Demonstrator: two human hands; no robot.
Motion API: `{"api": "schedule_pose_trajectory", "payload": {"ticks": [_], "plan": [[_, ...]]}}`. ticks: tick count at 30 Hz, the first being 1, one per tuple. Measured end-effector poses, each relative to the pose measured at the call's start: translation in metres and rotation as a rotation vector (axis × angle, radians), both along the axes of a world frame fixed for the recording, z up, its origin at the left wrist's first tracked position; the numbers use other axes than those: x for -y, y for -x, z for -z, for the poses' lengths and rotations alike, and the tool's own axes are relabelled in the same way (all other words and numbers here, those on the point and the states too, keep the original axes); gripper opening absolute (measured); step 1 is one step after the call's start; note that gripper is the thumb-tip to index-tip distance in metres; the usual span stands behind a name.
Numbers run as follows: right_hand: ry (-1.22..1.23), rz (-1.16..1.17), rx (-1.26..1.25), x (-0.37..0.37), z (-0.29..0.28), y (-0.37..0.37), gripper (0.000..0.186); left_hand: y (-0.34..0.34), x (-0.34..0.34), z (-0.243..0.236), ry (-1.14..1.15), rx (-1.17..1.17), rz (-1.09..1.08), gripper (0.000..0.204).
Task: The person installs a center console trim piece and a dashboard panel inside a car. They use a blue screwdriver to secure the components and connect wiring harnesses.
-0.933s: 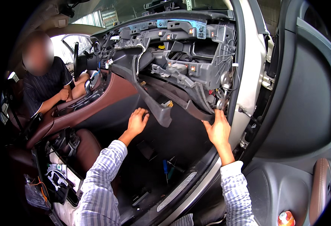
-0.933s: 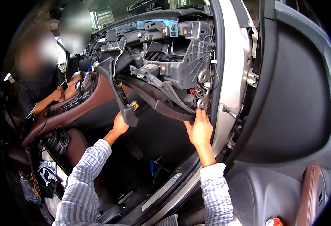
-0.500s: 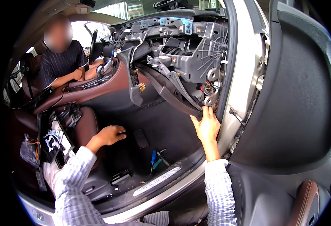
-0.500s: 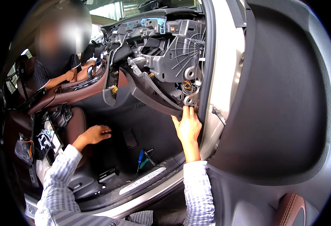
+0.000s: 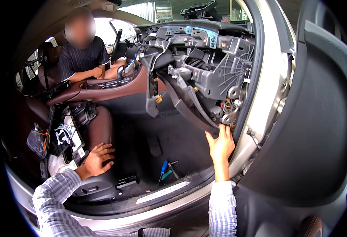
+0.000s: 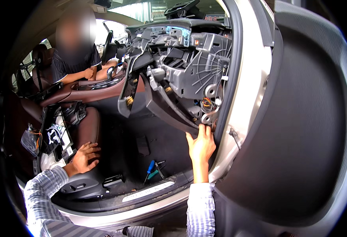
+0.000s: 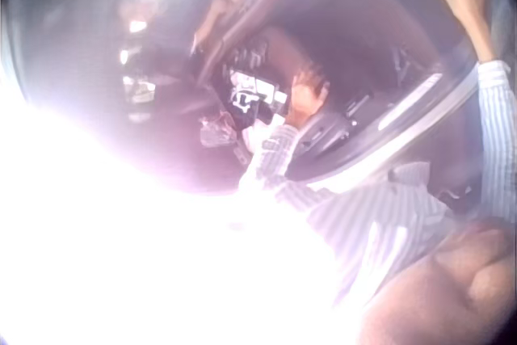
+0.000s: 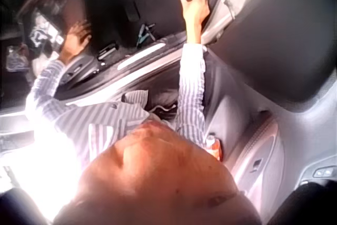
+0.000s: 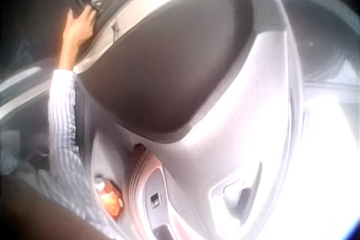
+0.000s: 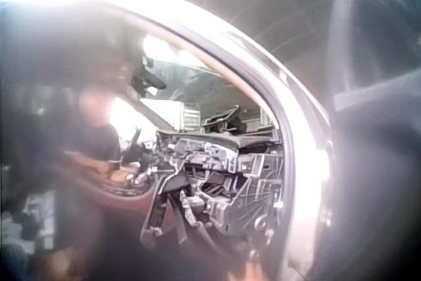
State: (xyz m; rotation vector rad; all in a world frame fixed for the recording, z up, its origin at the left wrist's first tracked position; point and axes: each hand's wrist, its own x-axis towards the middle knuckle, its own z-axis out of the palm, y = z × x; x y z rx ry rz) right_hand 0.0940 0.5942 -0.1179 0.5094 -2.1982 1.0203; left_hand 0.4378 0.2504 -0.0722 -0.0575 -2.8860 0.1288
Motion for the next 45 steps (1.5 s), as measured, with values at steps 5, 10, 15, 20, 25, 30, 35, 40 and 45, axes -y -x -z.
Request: {"api": "schedule_pose_trajectory", "payload": {"ticks": [5,10,15,20,25,30,35,40,45], "plan": [[-0.078,0.016,0.085,0.007,-0.016,0.000,0.052,0.005,0.009,-0.005,0.001,-0.034,0.015,0.026],[-0.065,-0.016,0.231,0.019,-0.016,-0.007,0.059,0.001,0.014,-0.022,-0.005,0.056,-0.011,0.028],[-0.100,0.053,0.234,0.010,0.025,-0.003,0.058,0.007,0.023,-0.015,-0.091,0.082,-0.007,0.026],[0.035,0.010,0.385,0.004,0.010,-0.011,0.053,0.002,0.026,-0.010,-0.170,0.070,-0.014,0.025],[0.063,-0.008,0.210,0.004,0.024,-0.008,0.049,0.003,0.029,0.001,-0.214,0.046,-0.046,0.019],[0.207,0.060,0.304,0.016,0.007,-0.007,0.042,0.000,0.033,-0.006,-0.194,0.038,-0.037,0.027],[0.344,0.044,0.766,0.010,0.009,-0.036,0.033,-0.004,0.034,0.000,-0.208,0.053,-0.056,0.024],[-0.158,-0.481,1.384,-0.009,0.074,-0.167,0.025,-0.002,0.036,-0.002,-0.214,0.052,-0.055,0.022],[-0.374,-0.752,1.669,0.066,0.023,-0.272,0.027,-0.008,0.038,0.004,-0.259,0.062,-0.052,0.024]]}}
